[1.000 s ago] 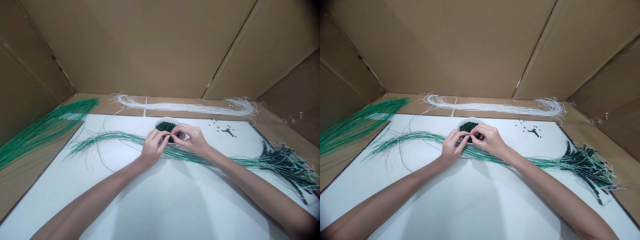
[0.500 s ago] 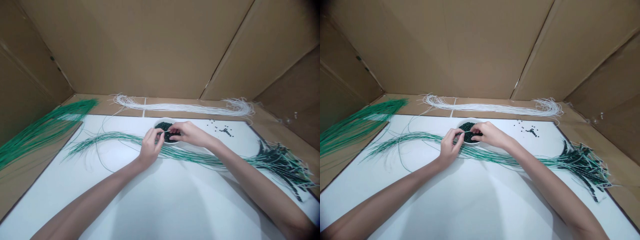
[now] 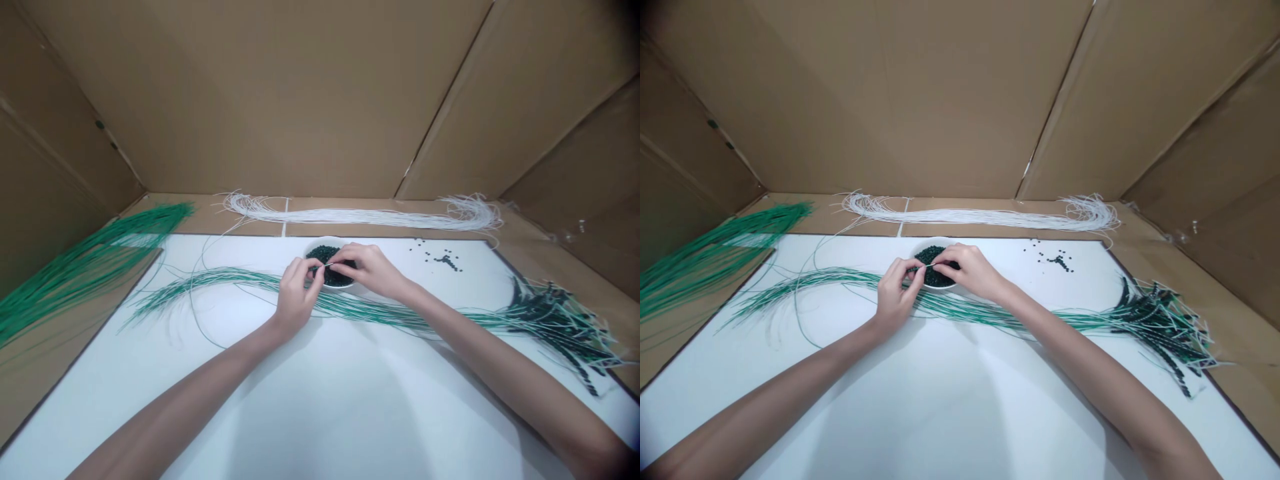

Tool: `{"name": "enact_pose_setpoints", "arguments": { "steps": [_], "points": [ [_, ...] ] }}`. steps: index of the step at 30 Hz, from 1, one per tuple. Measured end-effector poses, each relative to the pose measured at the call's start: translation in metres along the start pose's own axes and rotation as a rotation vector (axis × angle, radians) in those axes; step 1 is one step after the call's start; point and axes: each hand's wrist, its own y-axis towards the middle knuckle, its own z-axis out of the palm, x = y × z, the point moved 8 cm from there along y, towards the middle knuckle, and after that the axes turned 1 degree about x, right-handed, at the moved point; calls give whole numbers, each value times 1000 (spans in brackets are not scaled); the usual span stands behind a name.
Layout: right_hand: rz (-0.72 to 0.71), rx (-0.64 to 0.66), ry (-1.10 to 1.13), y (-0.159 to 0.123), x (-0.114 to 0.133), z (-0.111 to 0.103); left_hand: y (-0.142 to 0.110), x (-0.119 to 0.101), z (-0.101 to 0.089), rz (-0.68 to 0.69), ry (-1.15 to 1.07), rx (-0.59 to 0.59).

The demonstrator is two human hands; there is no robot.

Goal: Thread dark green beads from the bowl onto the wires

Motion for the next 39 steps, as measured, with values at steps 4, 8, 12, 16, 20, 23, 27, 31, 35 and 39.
{"name": "enact_pose_setpoints", "arguments": {
  "steps": [4,8,12,16,20,23,27,31,35,39],
  "points": [
    [67,-140,264,-8,-9,-4,-1,-1,0,8,-13,-11],
    [94,-227,427,-12,-16,-4,-2,-5,-2,41,-26,-21],
    [101,-245,490,-13,-19,-4,-1,-7,-4,52,-18,-35],
    [110,-257,521,-14,-21,-4,-1,-8,-4,66,-21,-36],
    [118,-260,557,-13,-22,-4,-1,-8,-4,69,-25,-35],
    [114,-261,562,-13,-22,-4,-2,-9,-4,72,-29,-35],
    [114,-257,554,-13,-22,-4,-2,-9,-4,72,-31,-33],
    [121,-256,543,-13,-22,-4,-2,-8,-3,63,-32,-21],
    [102,-257,510,-13,-20,-5,-2,-7,-2,56,-29,-11],
    [49,-229,394,-13,-12,-7,-2,-9,-1,83,-16,-10]
  ]
}}
